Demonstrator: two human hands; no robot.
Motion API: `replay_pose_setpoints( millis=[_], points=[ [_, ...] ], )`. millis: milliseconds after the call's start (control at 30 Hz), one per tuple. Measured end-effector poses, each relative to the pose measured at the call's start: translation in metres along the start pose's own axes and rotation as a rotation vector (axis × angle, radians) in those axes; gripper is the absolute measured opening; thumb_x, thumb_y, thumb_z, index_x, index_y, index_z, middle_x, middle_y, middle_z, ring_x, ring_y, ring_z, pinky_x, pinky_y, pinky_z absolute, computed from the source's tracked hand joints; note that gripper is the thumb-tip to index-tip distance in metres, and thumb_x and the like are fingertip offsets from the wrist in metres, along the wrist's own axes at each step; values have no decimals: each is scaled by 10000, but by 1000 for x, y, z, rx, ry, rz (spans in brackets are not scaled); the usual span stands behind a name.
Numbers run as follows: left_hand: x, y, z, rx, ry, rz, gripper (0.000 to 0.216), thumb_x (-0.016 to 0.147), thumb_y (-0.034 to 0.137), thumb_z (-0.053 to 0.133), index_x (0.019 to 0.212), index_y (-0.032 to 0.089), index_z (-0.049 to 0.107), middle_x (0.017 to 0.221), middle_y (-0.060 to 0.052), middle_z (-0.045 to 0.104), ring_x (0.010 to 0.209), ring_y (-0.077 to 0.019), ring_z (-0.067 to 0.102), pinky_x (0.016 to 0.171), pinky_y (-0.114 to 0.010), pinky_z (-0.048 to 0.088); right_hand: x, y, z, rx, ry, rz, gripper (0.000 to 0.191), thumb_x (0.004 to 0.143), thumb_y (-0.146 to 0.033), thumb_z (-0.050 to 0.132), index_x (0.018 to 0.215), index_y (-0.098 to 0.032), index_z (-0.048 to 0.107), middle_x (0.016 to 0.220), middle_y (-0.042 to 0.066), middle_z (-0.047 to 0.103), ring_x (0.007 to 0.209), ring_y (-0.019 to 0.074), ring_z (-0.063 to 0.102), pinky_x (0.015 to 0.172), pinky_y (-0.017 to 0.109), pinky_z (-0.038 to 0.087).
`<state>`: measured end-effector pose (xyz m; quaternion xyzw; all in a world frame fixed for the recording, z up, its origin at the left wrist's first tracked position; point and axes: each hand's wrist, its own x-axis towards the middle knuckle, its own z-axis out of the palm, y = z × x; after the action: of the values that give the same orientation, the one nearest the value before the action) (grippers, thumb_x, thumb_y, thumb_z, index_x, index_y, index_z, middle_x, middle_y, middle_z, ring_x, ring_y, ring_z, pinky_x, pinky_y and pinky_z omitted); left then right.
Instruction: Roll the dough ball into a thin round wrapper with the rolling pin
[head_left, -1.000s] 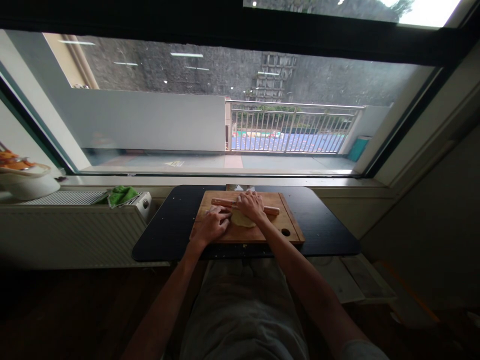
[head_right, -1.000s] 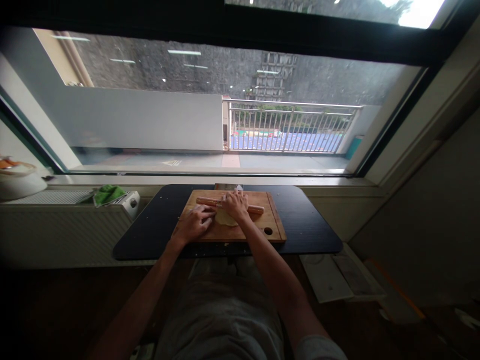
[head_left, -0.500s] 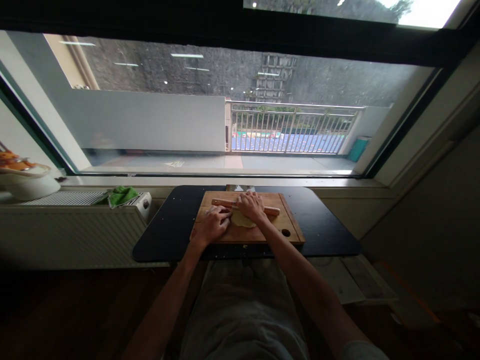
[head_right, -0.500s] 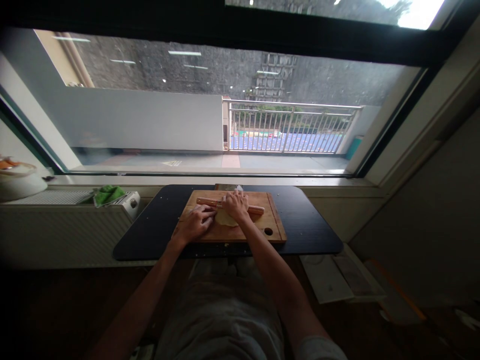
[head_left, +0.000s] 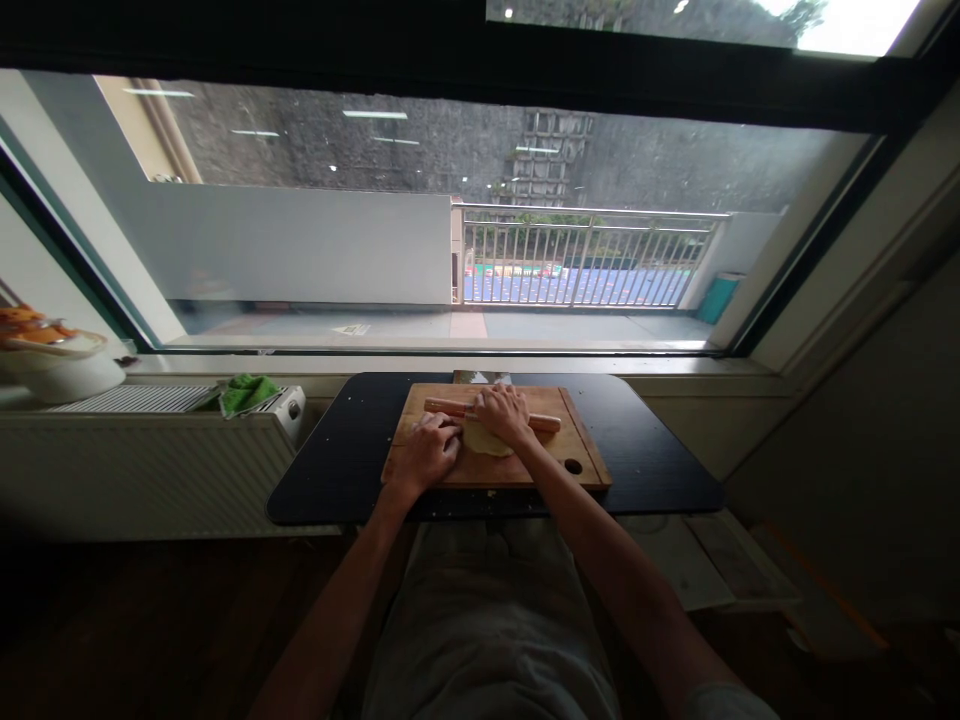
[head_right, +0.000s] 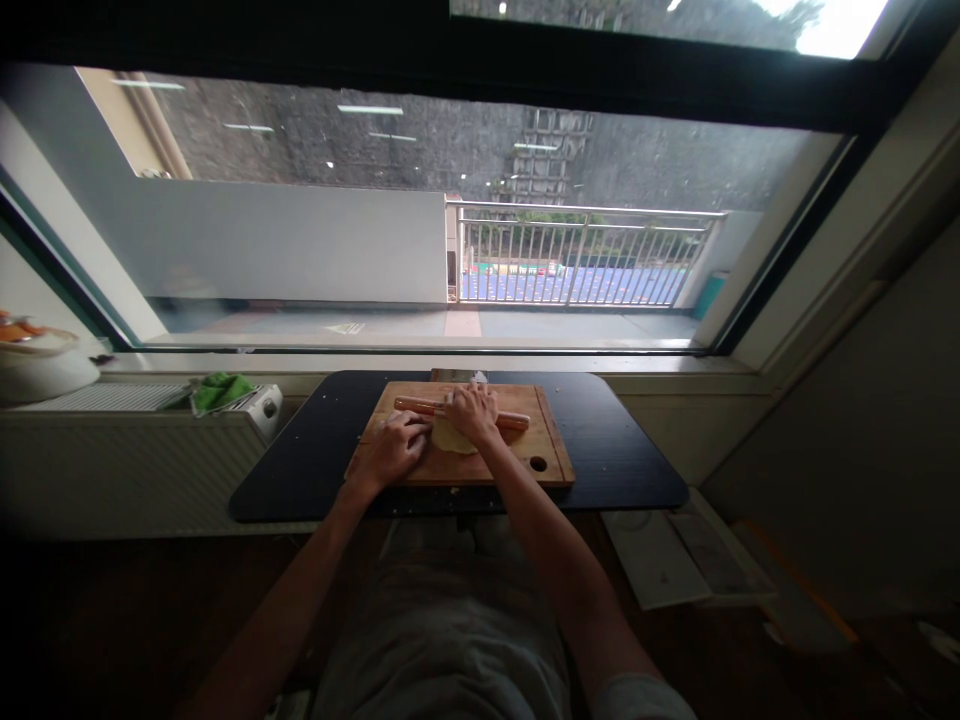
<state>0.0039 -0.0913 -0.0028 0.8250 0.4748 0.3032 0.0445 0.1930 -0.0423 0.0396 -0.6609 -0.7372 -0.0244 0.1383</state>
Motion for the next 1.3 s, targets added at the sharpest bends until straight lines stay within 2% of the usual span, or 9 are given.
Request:
replay_pose_setpoints(
  millis=[167,533,667,933,1300],
  points=[
    [-1,1,-1,31,-27,29,351,1000,234,596,1259,364,794,1237,-58,718,1193,-264,606,1110,-425,468,1,-1,1,-20,-31,-1,462,1116,-395,320,1271,-244,729,1425,145,680,1304,325,585,1093,465,425],
    [0,-5,5,50,-6,-15,341,979,173,569,1134,302,844,1217,-74,727,1193,-264,613,1100,-432,493,6,5,12,-10,0,1,466,1110,-399,316,1250,-251,734,1356,139,715,1273,309,598,1082,454,443],
    [0,-5,4,47,-17,-5,377,980,153,537,1171,284,834,1257,-74,728,1224,-273,606,1130,-448,477,5,3,9,-10,-19,-5,480,1102,-395,315,1270,-247,740,1379,145,705,1286,316,584,1095,464,429],
    [-1,-3,0,-22,-46,43,415,995,157,531,1234,340,817,1300,-49,729,1237,-254,632,1137,-444,468,7,4,10,7,-19,-4,479,1112,-424,321,1247,-245,745,1382,148,705,1293,321,587,1077,460,446],
    [1,-4,-2,3,-44,-16,461,921,99,527,1172,312,850,1279,-59,744,1226,-277,623,1137,-458,472,11,10,20,7,0,-28,442,1116,-419,342,1212,-246,738,1308,141,729,1246,304,611,1081,448,435]
  ],
)
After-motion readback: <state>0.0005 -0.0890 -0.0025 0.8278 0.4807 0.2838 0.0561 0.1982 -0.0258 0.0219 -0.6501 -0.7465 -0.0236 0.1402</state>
